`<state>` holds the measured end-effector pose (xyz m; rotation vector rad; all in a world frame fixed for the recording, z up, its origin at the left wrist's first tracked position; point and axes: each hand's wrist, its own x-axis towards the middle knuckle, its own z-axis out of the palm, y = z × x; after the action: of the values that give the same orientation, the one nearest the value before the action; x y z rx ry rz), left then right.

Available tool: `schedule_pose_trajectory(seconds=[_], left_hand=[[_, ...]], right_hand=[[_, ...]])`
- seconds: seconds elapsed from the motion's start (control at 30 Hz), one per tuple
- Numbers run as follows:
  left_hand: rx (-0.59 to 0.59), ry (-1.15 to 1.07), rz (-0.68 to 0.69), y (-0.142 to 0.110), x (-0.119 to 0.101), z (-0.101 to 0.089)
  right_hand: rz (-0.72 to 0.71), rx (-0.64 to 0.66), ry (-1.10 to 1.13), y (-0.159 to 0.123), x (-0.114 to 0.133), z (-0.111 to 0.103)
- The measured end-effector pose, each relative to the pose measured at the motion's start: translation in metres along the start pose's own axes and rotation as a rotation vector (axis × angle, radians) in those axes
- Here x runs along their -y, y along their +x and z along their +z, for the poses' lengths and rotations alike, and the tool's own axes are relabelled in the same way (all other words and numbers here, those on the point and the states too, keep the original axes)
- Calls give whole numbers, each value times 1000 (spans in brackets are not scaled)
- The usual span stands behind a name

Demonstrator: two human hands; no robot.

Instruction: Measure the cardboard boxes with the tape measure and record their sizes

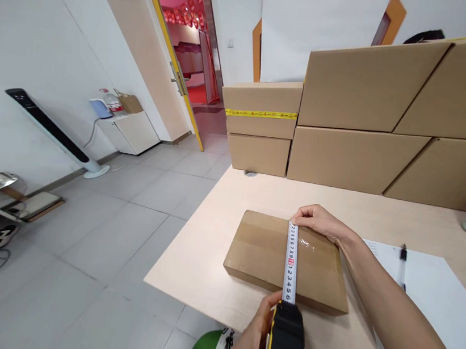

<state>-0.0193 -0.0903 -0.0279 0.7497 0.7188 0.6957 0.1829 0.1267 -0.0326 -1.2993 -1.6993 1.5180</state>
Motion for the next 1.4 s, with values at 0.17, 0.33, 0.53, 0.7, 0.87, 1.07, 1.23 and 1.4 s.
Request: schedule_pose_trajectory(seconds=[0.17, 0.33, 0.53, 0.7, 0.87, 1.07, 1.23, 1.4], left_hand=[[-13, 42, -8, 0, -2, 1], [-4, 24, -24, -1, -5, 3], [-1, 4, -21, -1, -5, 3], [-10, 15, -37, 0, -3, 2], [12, 6, 1, 0, 0, 1], [-8, 33, 3, -2, 1, 1], [13, 18, 25, -2, 1, 1], [0, 23, 1, -2, -3, 4]], right_hand=[[8, 0, 2, -1, 1, 1], [6, 2, 4, -1, 2, 1], [14, 1, 3, -1, 1, 0], [11, 3, 1, -1, 0, 0], [11, 8, 0, -1, 1, 0], [15, 9, -3, -2, 2, 1], [11, 8, -6, -2, 3, 1], [13, 8, -10, -2, 3, 1]])
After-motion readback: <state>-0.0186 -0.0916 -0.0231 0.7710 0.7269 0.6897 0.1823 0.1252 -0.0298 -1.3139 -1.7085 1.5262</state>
